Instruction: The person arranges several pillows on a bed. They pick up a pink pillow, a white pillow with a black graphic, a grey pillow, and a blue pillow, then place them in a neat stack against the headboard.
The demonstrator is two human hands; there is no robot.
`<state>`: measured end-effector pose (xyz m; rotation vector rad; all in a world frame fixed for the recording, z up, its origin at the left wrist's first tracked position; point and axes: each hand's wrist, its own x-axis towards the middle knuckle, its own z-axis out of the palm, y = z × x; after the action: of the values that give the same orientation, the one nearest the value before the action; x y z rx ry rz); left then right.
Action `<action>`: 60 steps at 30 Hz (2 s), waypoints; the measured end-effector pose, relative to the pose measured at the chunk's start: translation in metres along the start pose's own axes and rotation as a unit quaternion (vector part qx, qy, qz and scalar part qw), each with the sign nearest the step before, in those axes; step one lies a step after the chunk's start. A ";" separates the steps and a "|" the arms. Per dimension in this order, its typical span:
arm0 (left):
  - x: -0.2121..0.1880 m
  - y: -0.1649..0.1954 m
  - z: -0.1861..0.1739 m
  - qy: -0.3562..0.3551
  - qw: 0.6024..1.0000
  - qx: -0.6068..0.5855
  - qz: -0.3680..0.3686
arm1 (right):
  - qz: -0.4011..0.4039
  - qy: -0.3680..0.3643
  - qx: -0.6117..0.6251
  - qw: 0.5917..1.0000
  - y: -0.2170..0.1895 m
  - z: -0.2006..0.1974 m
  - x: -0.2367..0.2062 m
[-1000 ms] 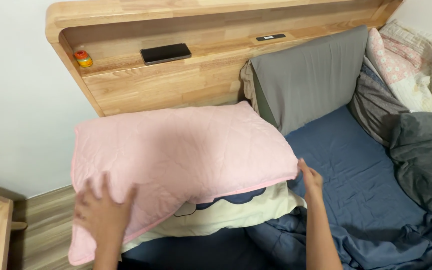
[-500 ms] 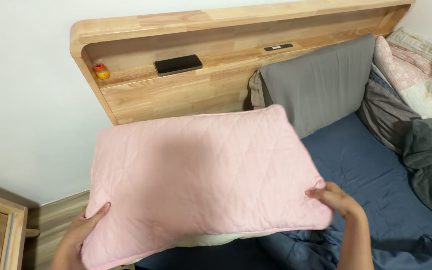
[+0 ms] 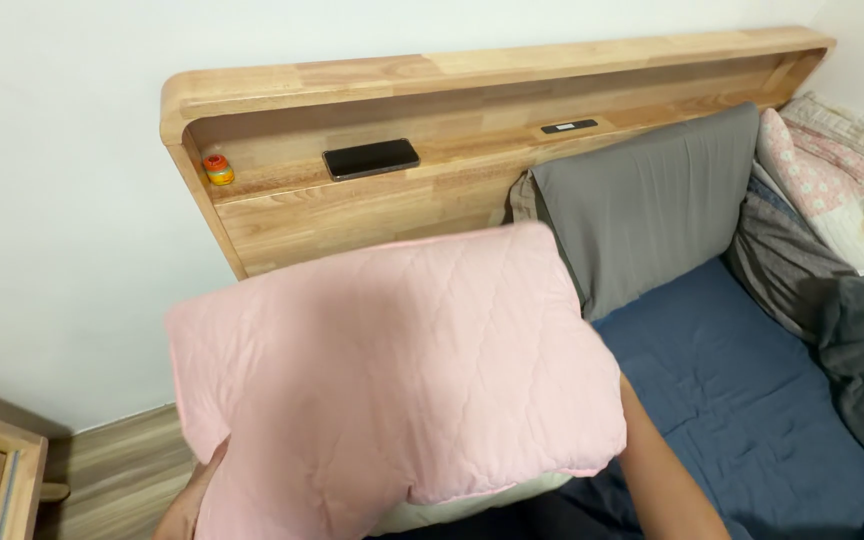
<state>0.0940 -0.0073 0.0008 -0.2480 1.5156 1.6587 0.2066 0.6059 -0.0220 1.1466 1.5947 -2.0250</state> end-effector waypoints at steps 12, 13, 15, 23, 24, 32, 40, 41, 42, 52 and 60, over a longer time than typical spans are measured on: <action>0.021 0.013 -0.011 0.178 0.983 0.031 0.036 | -0.114 0.013 -0.139 0.984 -0.091 -0.051 0.010; 0.023 0.029 -0.012 0.217 0.972 0.056 0.071 | -0.060 0.016 -0.246 0.967 -0.079 -0.046 0.012; 0.024 0.071 -0.015 0.317 0.929 0.136 0.135 | -0.010 0.098 -0.501 0.860 -0.069 -0.038 0.010; 0.076 0.140 0.177 0.402 0.607 0.473 0.497 | -0.676 0.170 -0.376 0.611 -0.130 0.156 -0.029; 0.086 0.127 0.208 0.359 0.598 0.533 0.479 | -0.692 0.216 -0.430 0.539 -0.123 0.199 -0.024; 0.099 0.082 0.137 0.460 0.607 0.578 0.292 | -0.326 0.261 -0.648 0.637 -0.112 0.204 0.046; 0.065 0.058 0.023 0.456 0.834 0.299 0.082 | -0.147 0.359 -0.442 0.809 -0.150 0.080 0.070; 0.064 0.061 0.013 0.431 0.871 0.231 0.052 | -0.144 0.369 -0.419 0.817 -0.149 0.076 0.071; 0.065 0.068 0.006 0.411 0.889 0.179 0.093 | -0.131 0.355 -0.398 0.836 -0.147 0.072 0.071; -0.002 0.171 0.017 0.256 0.949 0.002 0.184 | -0.197 0.158 -0.073 0.965 -0.174 -0.002 0.016; -0.126 0.201 0.005 0.127 0.781 -0.003 0.611 | -0.574 0.006 0.116 0.811 -0.235 -0.066 -0.149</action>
<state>0.0359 -0.0389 0.2289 0.7246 2.0423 2.6740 0.1676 0.7096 0.2415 0.1104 2.4240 -2.9339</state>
